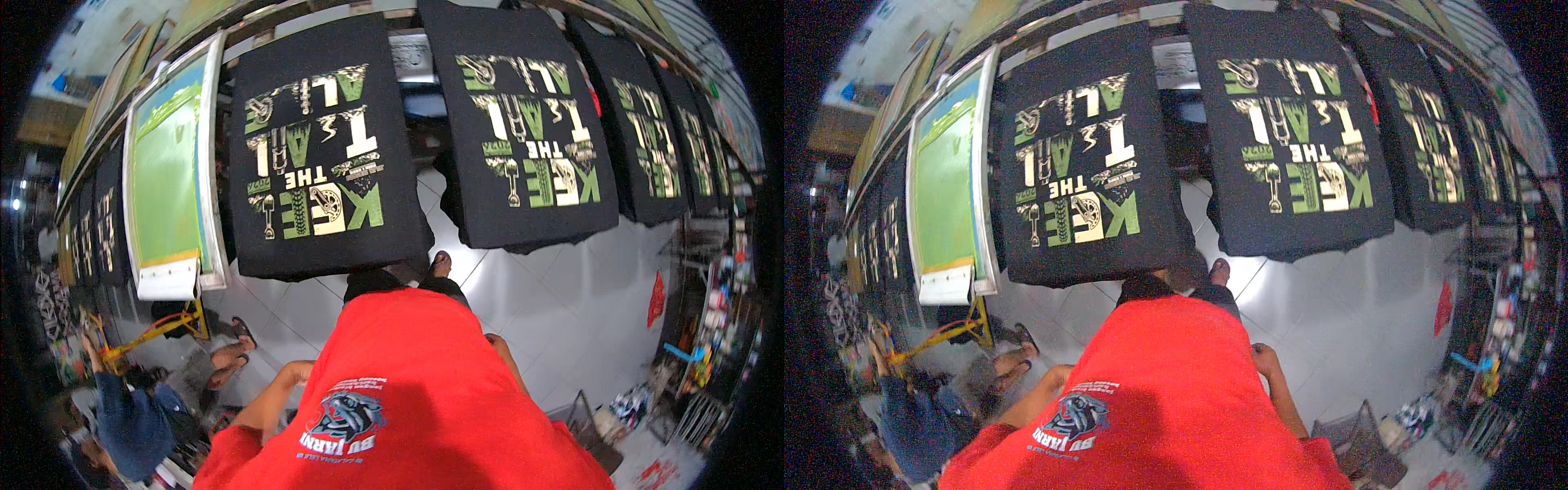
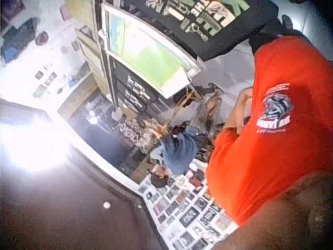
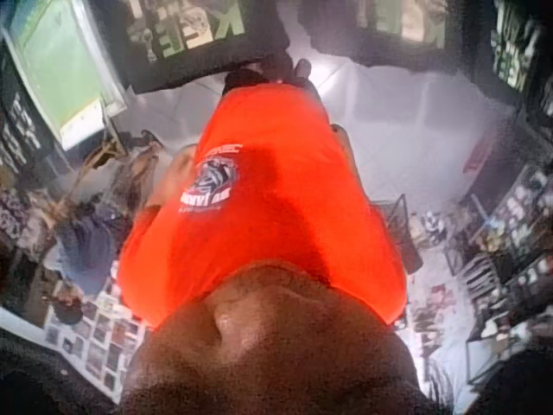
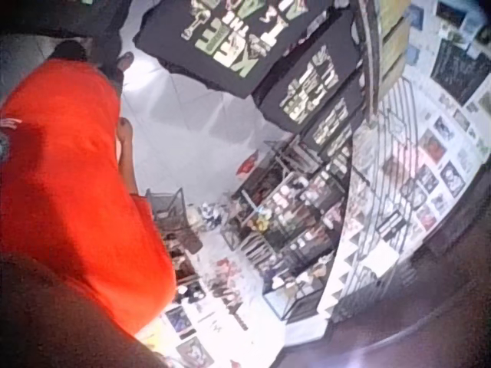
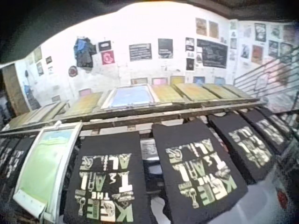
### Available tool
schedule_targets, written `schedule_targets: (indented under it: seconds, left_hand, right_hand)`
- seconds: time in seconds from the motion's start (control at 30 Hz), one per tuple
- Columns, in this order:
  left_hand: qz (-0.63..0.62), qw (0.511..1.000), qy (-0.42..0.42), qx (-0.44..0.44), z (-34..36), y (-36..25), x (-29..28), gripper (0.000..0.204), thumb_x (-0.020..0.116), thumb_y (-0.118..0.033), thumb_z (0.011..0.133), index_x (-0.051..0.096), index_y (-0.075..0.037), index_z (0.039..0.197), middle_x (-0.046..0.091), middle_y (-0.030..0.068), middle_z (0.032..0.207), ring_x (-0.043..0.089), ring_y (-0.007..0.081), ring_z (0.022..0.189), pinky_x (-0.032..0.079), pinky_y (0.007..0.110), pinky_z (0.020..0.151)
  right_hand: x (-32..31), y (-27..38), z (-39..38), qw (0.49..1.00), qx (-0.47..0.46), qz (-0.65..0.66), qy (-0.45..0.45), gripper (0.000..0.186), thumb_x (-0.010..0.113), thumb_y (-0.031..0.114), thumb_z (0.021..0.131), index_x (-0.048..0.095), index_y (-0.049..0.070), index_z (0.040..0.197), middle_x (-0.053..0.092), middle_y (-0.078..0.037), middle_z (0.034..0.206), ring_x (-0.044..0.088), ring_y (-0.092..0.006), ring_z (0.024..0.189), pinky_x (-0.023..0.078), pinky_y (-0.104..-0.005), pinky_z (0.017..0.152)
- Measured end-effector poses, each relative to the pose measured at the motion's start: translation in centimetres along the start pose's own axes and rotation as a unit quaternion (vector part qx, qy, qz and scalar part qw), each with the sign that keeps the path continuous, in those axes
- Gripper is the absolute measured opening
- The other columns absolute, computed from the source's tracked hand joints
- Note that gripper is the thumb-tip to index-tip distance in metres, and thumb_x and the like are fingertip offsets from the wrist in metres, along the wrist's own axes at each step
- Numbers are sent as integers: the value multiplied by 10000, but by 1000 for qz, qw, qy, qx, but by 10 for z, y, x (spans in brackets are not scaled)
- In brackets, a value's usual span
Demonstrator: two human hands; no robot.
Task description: The person applies ink to black t-shirts using a screen-printing frame and a squeegee across multiple stations, then cleans the equipment by hand.
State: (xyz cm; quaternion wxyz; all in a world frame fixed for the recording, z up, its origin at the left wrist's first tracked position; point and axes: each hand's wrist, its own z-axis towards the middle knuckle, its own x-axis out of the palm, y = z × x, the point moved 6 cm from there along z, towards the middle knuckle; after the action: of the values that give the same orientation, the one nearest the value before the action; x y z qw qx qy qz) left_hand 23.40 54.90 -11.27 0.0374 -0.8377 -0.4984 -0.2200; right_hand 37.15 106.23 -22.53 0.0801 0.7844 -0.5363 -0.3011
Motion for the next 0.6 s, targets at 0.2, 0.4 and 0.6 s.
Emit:
schedule_targets:
  seconds: [0.2, 0.4, 0.6]
  left_hand:
    - [-285, 947, -79, 126, 23, 58, 75, 536, 453, -438, 979, 643, 59, 1042, 692, 192, 965, 653, 269, 869, 504, 411, 788]
    - [-135, 825, -443, 323, 95, 119, 37, 377, 520, -356, 971, 642, 0, 961, 685, 98, 874, 650, 189, 736, 534, 372, 632]
    - [-412, 579, -543, 447, 23, 103, -42, 192, 548, -207, 965, 592, -57, 853, 596, 23, 735, 573, 117, 655, 487, 274, 559]
  right_hand:
    - [-96, 160, -6, 972, -137, -139, 131, 425, 548, 418, 929, 688, 27, 1020, 697, -155, 903, 655, -279, 852, 506, -371, 782]
    - [-82, 378, -62, 911, -330, -66, 238, 323, 565, 316, 951, 667, 37, 1076, 701, -130, 958, 660, -211, 878, 506, -340, 805]
    - [35, 518, -104, 822, -450, -120, 328, 278, 574, 237, 963, 637, 24, 1130, 687, -112, 1033, 634, -169, 966, 490, -312, 857]
